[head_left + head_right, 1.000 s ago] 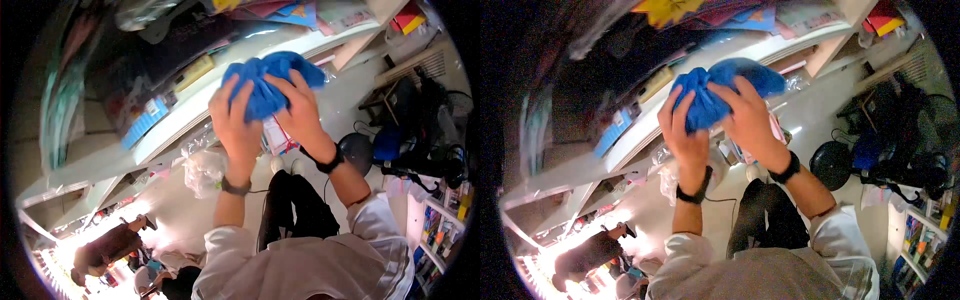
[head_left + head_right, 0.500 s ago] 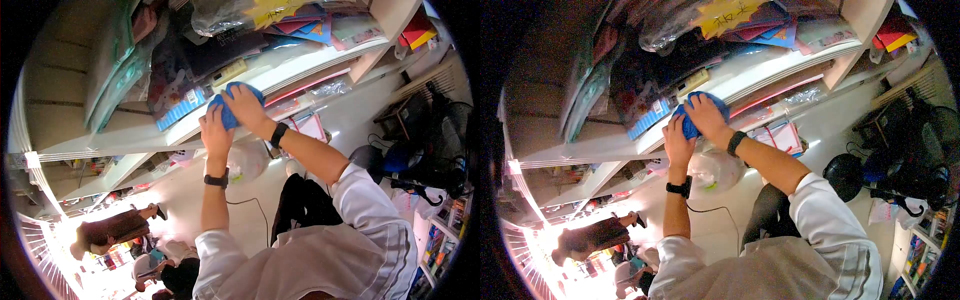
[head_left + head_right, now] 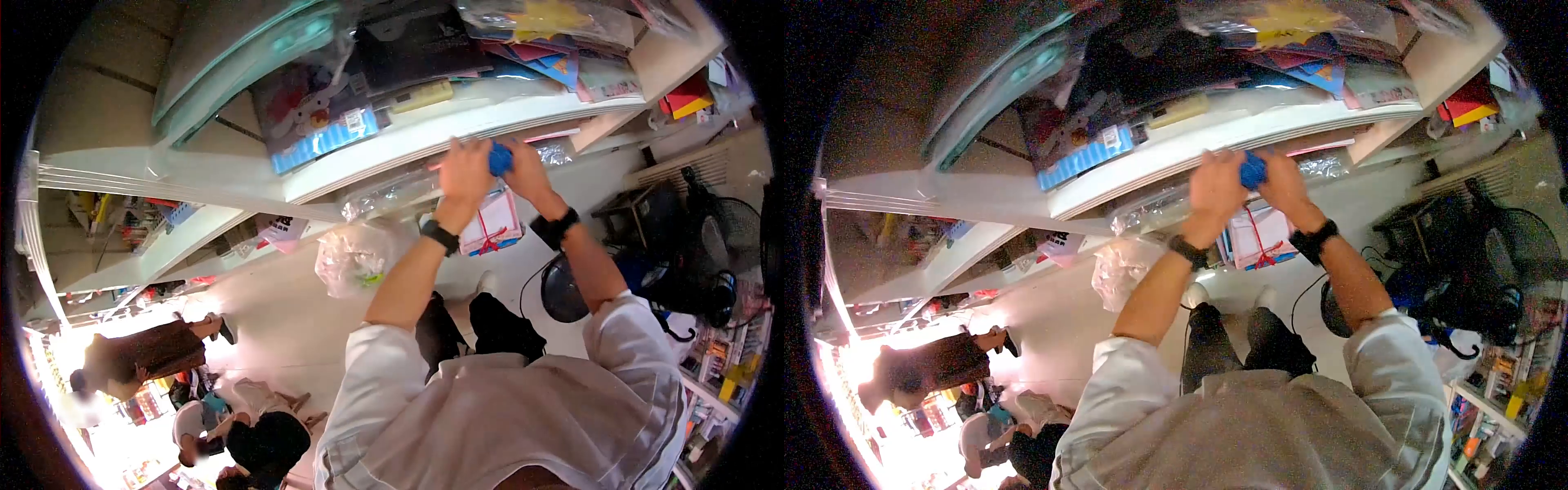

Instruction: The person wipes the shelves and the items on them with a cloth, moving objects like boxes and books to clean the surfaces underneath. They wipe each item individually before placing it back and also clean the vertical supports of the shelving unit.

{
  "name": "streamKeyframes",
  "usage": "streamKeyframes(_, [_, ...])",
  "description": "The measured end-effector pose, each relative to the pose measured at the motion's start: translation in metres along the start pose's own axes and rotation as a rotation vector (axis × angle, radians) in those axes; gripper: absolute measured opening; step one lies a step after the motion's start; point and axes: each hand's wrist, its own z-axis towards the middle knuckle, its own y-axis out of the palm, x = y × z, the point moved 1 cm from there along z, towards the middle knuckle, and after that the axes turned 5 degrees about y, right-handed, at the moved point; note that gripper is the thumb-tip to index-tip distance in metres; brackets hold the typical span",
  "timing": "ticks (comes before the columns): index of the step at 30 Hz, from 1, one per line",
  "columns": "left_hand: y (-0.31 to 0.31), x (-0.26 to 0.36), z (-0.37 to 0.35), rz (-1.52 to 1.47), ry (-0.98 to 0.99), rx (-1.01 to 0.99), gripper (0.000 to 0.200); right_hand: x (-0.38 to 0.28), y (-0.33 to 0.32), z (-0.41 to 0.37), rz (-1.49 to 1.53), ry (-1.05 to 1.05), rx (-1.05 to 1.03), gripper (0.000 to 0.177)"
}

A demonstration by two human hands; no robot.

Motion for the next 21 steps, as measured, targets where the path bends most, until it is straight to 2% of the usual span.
streamKeyframes(3, [0.017,0.013,-0.044,-0.303,-0.029,-0.342,0.037,0.041,0.017,-0.073,0.02,0.145,-0.151,0.028])
streamKeyframes(4, [0.031,0.007,-0.064,-0.331,0.079,-0.326,0.039,0.039,0.019,-0.087,0.034,0.178,-0.192,0.028])
streamKeyframes(6, [-0.001,0.004,-0.087,-0.431,0.021,-0.142,0.039,0.007,0.022,-0.107,0.137,0.243,-0.093,0.03])
streamKeyframes(9, [-0.055,-0.03,-0.101,-0.523,0.004,-0.086,0.043,-0.076,0.015,-0.098,0.334,0.248,-0.043,0.044])
streamKeyframes(10, [-0.075,-0.045,-0.103,-0.512,0.033,0.008,0.044,-0.105,0.016,-0.09,0.416,0.231,-0.015,0.048])
streamKeyframes(11, [-0.095,-0.062,-0.101,-0.496,0.063,0.101,0.045,-0.133,0.019,-0.078,0.375,0.077,0.055,0.058])
streamKeyframes(12, [-0.114,-0.079,-0.101,-0.479,0.095,0.19,0.046,-0.153,0.028,-0.065,0.295,-0.011,0.07,0.059])
streamKeyframes(16, [-0.17,-0.146,-0.105,-0.175,-0.108,0.125,0.05,-0.208,0.095,-0.012,0.067,-0.28,0.115,0.065])
streamKeyframes(18, [-0.173,-0.18,-0.12,-0.05,-0.232,0.09,0.05,-0.237,0.134,0.0,-0.088,-0.255,0.029,0.057])
streamKeyframes(21, [-0.196,-0.198,-0.142,0.053,-0.354,0.153,0.048,-0.274,0.172,0.008,-0.07,-0.324,0.045,0.048])
